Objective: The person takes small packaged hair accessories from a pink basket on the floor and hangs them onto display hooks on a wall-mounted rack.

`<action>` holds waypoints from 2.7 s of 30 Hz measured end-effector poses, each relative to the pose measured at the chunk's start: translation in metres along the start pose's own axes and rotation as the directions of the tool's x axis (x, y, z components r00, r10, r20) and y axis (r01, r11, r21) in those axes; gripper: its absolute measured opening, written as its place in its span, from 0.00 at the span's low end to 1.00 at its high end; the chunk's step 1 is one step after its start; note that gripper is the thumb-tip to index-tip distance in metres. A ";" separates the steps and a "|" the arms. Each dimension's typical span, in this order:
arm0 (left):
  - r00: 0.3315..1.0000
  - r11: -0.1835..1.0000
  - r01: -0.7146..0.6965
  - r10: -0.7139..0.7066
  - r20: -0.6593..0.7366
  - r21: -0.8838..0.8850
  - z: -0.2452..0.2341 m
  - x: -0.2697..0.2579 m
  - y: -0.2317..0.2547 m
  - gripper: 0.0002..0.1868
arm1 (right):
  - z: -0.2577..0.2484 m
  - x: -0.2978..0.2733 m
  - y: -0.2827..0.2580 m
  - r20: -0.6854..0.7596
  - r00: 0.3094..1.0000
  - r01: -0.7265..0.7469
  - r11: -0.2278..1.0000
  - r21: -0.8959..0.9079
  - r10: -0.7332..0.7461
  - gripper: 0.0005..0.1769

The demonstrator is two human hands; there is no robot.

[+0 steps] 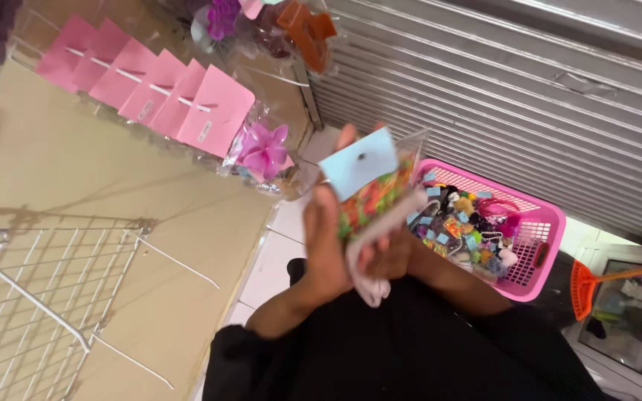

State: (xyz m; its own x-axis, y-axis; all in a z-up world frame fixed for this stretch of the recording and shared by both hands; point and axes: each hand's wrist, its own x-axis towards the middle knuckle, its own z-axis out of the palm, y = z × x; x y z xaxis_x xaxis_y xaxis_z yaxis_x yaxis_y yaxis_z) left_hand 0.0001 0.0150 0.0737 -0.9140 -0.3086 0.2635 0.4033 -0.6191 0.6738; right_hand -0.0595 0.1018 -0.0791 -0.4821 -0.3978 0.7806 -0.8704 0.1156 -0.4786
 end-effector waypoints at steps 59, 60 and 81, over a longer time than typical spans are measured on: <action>0.973 0.769 -0.137 -0.012 0.229 0.624 -0.039 -0.004 0.002 0.49 | -0.006 0.029 0.000 -0.135 0.976 0.002 0.621 0.784 0.168 0.24; 0.960 0.669 -0.200 -0.014 0.280 0.716 -0.038 -0.003 0.002 0.44 | -0.004 0.029 -0.008 -0.142 0.949 -0.013 0.488 0.873 0.281 0.28; 0.999 0.709 -0.025 -0.013 0.048 0.705 -0.028 -0.026 -0.007 0.37 | 0.008 -0.003 -0.011 -0.169 0.931 -0.229 0.880 0.416 0.322 0.41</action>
State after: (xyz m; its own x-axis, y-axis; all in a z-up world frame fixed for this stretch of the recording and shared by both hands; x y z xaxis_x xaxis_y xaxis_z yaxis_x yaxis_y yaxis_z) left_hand 0.0224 0.0076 0.0430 -0.9203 -0.2653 0.2876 0.2767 0.0782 0.9578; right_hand -0.0474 0.0940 -0.0792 -0.7466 -0.1791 0.6407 -0.6139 -0.1856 -0.7673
